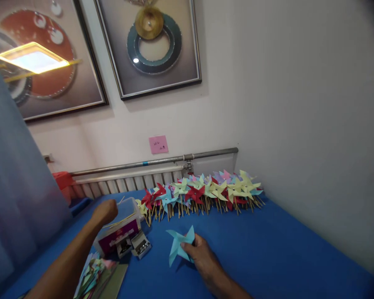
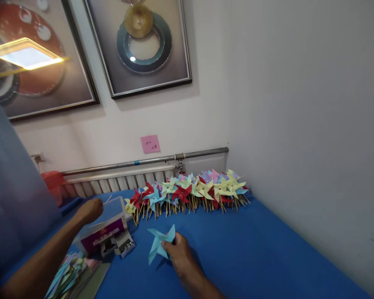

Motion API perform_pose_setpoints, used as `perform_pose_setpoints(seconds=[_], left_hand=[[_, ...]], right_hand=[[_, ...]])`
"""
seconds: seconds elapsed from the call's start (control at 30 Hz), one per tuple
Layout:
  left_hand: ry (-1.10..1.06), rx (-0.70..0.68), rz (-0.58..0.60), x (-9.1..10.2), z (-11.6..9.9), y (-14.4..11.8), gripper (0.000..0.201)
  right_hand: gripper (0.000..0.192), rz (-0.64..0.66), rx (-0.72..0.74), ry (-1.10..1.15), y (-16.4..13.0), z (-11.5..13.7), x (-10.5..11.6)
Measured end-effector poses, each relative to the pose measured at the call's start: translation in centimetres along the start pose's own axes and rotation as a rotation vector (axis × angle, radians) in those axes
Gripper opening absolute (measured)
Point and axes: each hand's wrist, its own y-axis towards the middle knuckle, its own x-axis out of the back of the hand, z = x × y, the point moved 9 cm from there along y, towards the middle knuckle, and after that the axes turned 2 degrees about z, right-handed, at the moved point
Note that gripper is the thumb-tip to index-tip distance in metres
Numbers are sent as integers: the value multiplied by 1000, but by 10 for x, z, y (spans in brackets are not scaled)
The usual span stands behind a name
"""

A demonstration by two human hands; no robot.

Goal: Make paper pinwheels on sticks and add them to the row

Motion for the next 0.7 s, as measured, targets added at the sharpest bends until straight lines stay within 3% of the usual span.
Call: perform_pose_setpoints(seconds=[0.07,0.1,0.23,0.37,0.53,0.7], left_hand=[[-16,-27,42,-8,-17,-11,18],[-104,-56,104,-21,-29,-20,9],[-624,-71,315,-95,-69,-68,9],[-770,3,298,-147,-73,-100,8],[-805,2,359,-171,-64,-114,15],[-860,99,415,-187,-61,-120,17]], right_hand=[[15,-41,0,31,2,3,6],[17,-57,-2,58,3,4,9],[22,-114,-44,130,5,7,24],[25,-161,-56,136,5,9,37],[33,-173,-85,149,8,7,39],[33,-139,-125,128,10,3,36]])
